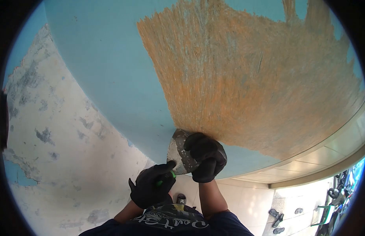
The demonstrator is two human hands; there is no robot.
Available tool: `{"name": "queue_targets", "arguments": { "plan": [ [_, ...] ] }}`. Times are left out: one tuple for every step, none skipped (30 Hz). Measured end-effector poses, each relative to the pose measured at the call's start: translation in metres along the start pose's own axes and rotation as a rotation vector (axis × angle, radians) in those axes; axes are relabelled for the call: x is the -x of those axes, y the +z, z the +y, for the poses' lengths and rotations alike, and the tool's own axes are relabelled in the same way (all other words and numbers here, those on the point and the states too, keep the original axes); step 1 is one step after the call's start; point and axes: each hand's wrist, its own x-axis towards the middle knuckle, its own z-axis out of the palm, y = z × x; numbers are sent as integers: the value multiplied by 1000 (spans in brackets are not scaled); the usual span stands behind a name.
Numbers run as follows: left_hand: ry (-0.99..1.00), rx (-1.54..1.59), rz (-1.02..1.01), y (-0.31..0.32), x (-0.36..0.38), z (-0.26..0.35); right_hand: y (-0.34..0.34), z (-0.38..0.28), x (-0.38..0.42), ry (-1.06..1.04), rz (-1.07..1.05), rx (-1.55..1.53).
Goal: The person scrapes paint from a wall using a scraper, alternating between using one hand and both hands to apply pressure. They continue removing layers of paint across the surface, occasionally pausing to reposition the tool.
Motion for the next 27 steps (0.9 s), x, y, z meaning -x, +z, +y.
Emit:
{"name": "queue_targets", "arguments": {
  "plan": [
    [-1,0,6,-1,-3,-2,3,-1,0,13,21,-10],
    [58,-46,10,-4,-8,-5,8,-1,-2,17,18,-11],
    [114,-91,14,-4,-10,-8,15,-1,-6,-12,75,133],
    [103,-88,12,0,-5,-12,18,-3,-5,-38,136,281],
    [106,-56,4,4,-2,-16,12,-4,-2,-37,139,282],
    [120,-26,-3,5,-3,-16,4,-4,-2,-21,57,162],
    [-3,23,-34,3,1,-6,-1,-3,-3,-6,-29,43],
    [4,22,-33,4,-1,-7,-2,0,-4,-12,-31,42],
    [25,15,-12,6,-1,-8,0,0,-4,-19,-24,45],
    [42,7,9,8,1,-9,0,0,-2,-22,-17,49],
    [37,10,15,9,0,-10,-5,2,-2,-16,-21,49],
    [75,2,26,9,-2,-11,-12,3,-1,-4,-63,-20],
    [116,-9,26,7,-2,-10,-14,2,2,2,-95,-88],
    [118,-12,13,5,0,-10,-13,0,4,-4,-83,-84],
    [93,-34,-7,3,1,-11,-10,0,2,-1,-60,-31],
    [68,-55,-17,2,-1,-11,-9,0,-1,3,-47,20],
    [71,-55,-7,2,-6,-13,-9,0,0,2,-56,15],
    [107,-47,-9,1,-13,-14,-9,-2,4,77,14,65],
    [144,-42,-16,0,-15,-14,-9,-3,8,152,89,117],
    [144,-47,-23,0,-10,-11,-12,-2,8,150,97,114],
    [71,-22,-26,2,-4,-6,-15,1,4,72,-7,9],
    [0,7,-28,3,-1,-2,-17,3,-1,-10,-116,-91],
    [20,-40,-27,4,-2,0,-13,4,-3,-18,-116,-86],
    [22,-34,-27,5,-4,-5,-2,3,-4,-45,-68,57],
    [96,-17,-6,5,-10,-16,3,0,-5,-71,-20,198],
    [176,-3,14,6,-14,-22,-1,0,-7,-76,-22,198],
    [159,35,-11,8,-13,-20,-7,0,-9,-63,-77,188]
  ]
}}
